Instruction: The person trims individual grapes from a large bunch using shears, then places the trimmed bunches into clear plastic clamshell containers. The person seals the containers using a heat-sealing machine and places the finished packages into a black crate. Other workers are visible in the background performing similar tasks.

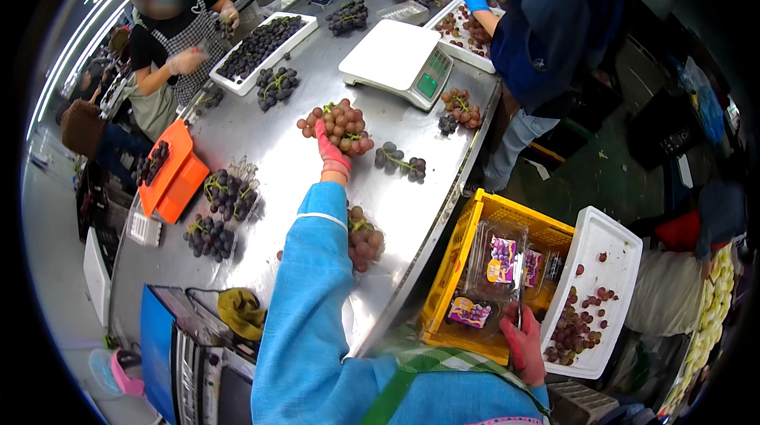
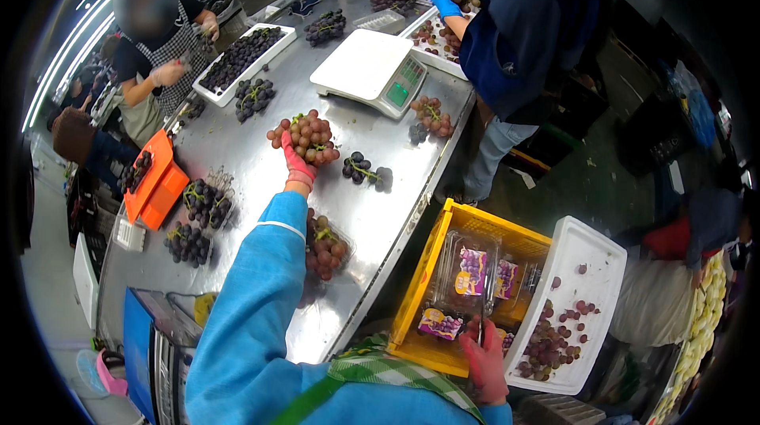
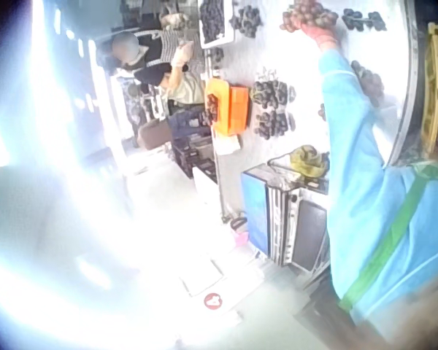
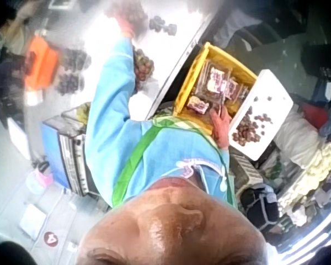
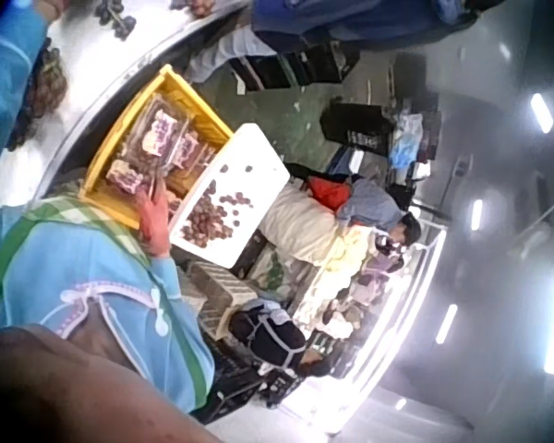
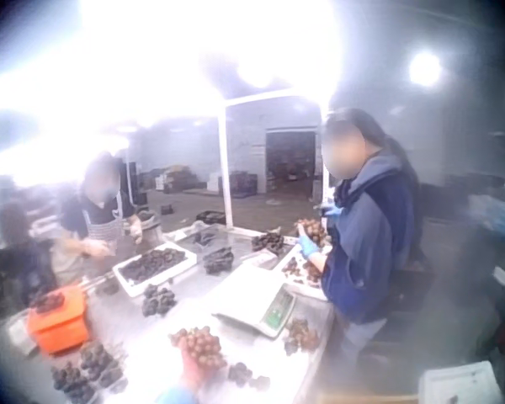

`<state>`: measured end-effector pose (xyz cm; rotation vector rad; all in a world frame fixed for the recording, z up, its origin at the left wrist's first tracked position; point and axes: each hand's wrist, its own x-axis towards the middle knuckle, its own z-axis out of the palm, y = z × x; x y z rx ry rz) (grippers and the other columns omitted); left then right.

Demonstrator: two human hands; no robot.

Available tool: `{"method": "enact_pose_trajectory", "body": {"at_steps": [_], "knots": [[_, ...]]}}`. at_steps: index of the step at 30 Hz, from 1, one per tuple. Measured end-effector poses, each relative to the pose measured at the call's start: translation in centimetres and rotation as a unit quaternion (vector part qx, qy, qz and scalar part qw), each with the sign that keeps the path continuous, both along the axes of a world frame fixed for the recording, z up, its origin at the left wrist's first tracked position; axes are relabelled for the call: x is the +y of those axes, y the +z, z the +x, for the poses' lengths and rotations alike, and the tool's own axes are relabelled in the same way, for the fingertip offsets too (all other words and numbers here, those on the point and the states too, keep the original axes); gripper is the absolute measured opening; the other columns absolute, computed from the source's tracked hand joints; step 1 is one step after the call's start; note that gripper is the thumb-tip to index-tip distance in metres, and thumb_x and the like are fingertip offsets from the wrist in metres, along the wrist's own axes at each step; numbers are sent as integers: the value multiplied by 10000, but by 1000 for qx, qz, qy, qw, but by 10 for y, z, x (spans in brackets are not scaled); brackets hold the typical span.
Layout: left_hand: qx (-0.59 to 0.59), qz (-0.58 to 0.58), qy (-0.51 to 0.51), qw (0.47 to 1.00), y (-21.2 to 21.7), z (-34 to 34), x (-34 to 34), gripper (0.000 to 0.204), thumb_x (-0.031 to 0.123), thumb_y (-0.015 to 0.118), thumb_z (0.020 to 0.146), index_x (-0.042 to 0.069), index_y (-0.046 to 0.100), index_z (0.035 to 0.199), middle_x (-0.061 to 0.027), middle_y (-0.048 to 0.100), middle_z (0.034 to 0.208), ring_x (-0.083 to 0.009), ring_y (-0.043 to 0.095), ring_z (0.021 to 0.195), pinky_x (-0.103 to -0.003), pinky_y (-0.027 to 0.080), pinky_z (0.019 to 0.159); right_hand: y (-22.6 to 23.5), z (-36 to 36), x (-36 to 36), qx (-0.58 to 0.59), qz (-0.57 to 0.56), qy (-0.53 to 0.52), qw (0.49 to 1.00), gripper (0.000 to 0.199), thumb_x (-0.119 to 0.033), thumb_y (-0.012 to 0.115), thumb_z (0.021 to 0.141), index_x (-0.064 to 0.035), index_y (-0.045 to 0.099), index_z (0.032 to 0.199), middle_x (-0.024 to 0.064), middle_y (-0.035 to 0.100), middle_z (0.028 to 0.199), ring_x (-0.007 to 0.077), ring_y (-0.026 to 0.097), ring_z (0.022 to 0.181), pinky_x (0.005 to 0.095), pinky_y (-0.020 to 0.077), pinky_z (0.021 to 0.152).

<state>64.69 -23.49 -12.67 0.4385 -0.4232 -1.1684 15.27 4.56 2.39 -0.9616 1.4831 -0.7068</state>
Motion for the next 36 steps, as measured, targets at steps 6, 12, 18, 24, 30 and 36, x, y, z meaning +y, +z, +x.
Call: {"method": "enact_pose_trajectory", "body": {"at_steps": [6,12,18,24,30,36], "knots": [[29,86,36,995,-23,5,-4,719,570,506,873,88,370,1388,-17,497,1305,-190,464,1189,-369,446,851,1,19,9,-24,58,-16,998,360,-27,633,811,0,530,1154,0,548,997,84,501,939,219,405,834],[-71,142,116,980,-5,-7,1,662,479,618,866,64,410,1339,-68,514,1305,-244,490,1182,-388,448,908,-6,18,4,-19,14,14,1000,388,-34,640,841,15,494,1197,17,547,1053,90,503,970,226,423,844],[-94,328,71,937,0,-3,20,714,542,607,847,50,420,1329,-102,532,1283,-282,515,1169,-420,442,926,-8,0,9,-40,-23,42,998,523,-67,652,864,11,425,1329,62,535,1158,114,500,1025,251,438,893],[-181,300,63,934,49,-69,78,588,508,545,900,145,448,1352,-73,518,1321,-220,530,1119,-355,425,919,-13,-29,20,-38,-59,83,994,549,-125,660,867,18,420,1339,79,550,1178,129,533,991,266,459,861],[-186,184,-133,956,89,-231,177,448,301,606,923,81,487,1295,-86,584,1162,-221,583,1026,-346,464,883,-9,-41,34,-204,-16,38,978,492,-258,607,922,-26,467,1332,99,617,1136,180,622,905,326,534,651],[-228,260,-311,885,75,-359,296,470,325,557,953,39,466,1316,-113,576,1176,-232,595,1031,-369,466,921,-4,-78,52,-287,-94,104,948,273,-311,570,955,-55,531,1043,-14,509,902,57,466,791,219,411,704]]}}
